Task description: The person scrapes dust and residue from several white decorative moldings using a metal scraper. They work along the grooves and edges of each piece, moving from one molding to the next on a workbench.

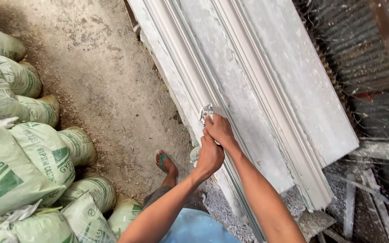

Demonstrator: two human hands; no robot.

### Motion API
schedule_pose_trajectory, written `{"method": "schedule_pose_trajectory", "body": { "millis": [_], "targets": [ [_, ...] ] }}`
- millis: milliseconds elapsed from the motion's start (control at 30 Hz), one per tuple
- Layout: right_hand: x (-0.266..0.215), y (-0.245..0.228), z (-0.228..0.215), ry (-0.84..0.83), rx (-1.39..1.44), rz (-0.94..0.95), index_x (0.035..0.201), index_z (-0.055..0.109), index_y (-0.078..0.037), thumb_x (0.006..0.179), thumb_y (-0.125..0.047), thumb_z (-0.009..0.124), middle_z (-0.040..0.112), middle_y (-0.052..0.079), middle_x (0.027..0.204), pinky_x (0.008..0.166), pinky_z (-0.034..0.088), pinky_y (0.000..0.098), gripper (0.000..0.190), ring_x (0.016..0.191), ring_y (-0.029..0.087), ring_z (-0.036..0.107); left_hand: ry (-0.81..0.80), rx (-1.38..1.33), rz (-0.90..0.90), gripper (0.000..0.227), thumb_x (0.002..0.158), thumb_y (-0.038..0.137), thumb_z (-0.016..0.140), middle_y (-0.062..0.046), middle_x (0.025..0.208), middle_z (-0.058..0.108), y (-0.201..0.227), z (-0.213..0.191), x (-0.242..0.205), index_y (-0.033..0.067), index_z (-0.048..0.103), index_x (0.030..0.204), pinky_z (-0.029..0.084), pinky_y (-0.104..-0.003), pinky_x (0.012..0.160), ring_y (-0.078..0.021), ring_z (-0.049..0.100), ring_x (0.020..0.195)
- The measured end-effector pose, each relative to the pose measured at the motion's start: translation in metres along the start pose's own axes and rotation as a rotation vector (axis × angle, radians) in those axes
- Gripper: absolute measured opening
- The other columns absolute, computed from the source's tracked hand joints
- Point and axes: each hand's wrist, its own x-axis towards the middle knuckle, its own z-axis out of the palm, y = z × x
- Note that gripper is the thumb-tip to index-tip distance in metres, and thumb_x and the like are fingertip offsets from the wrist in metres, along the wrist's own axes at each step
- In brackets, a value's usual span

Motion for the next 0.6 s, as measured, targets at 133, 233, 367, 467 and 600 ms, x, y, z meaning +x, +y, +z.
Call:
{"method": "schedule_pose_trajectory", "body": {
  "millis": [133,233,367,467,600],
  "targets": [
    [0.027,-0.024,0.001,0.016,-0.016,-0.002,0.087,0.07,0.006,0.097,-0.044,0.044,0.072,0.031,0.088,0.082,0.051,0.0631,0.056,0.098,0.051,0.068,-0.006,-0.051,-0.016,0.075,0.084,0.005,0.041,-0.027,0.114,0.045,0.015,-0.029,0.022,-0.0014,0.014,0.154,0.051,-0.071,0.075,-0.0658,0.058,0.091],
    [0.042,-0.043,-0.002,0.013,-0.024,0.007,0.084,0.07,0.005,0.096,-0.042,0.044,0.072,0.029,0.087,0.081,0.051,0.0618,0.055,0.096,0.051,0.069,-0.026,-0.063,-0.036,0.075,0.085,0.007,0.04,-0.027,0.117,0.045,0.018,-0.046,0.043,0.0008,0.012,0.154,0.05,-0.073,0.08,-0.0682,0.058,0.094],
    [0.071,-0.059,-0.001,0.026,-0.023,0.0,0.086,0.07,0.005,0.096,-0.043,0.044,0.073,0.029,0.09,0.082,0.051,0.0619,0.055,0.099,0.051,0.068,-0.037,-0.108,-0.015,0.077,0.085,0.005,0.039,-0.028,0.117,0.044,0.032,-0.069,0.06,-0.0018,0.01,0.155,0.049,-0.073,0.081,-0.07,0.055,0.097],
    [0.094,-0.072,-0.001,0.033,-0.04,-0.01,0.085,0.069,0.005,0.095,-0.043,0.044,0.073,0.029,0.088,0.082,0.051,0.0613,0.055,0.098,0.05,0.069,-0.012,-0.052,-0.034,0.075,0.085,0.006,0.041,-0.028,0.119,0.045,0.034,-0.082,0.079,-0.0003,0.011,0.154,0.049,-0.073,0.083,-0.0685,0.057,0.098],
    [0.119,-0.089,-0.001,0.045,-0.065,-0.029,0.085,0.07,0.006,0.096,-0.043,0.044,0.073,0.029,0.088,0.082,0.051,0.0616,0.056,0.099,0.05,0.069,-0.009,-0.09,-0.032,0.074,0.086,0.008,0.041,-0.028,0.119,0.046,0.032,-0.101,0.106,0.001,0.012,0.154,0.049,-0.072,0.084,-0.0686,0.056,0.101]
  ]
}}
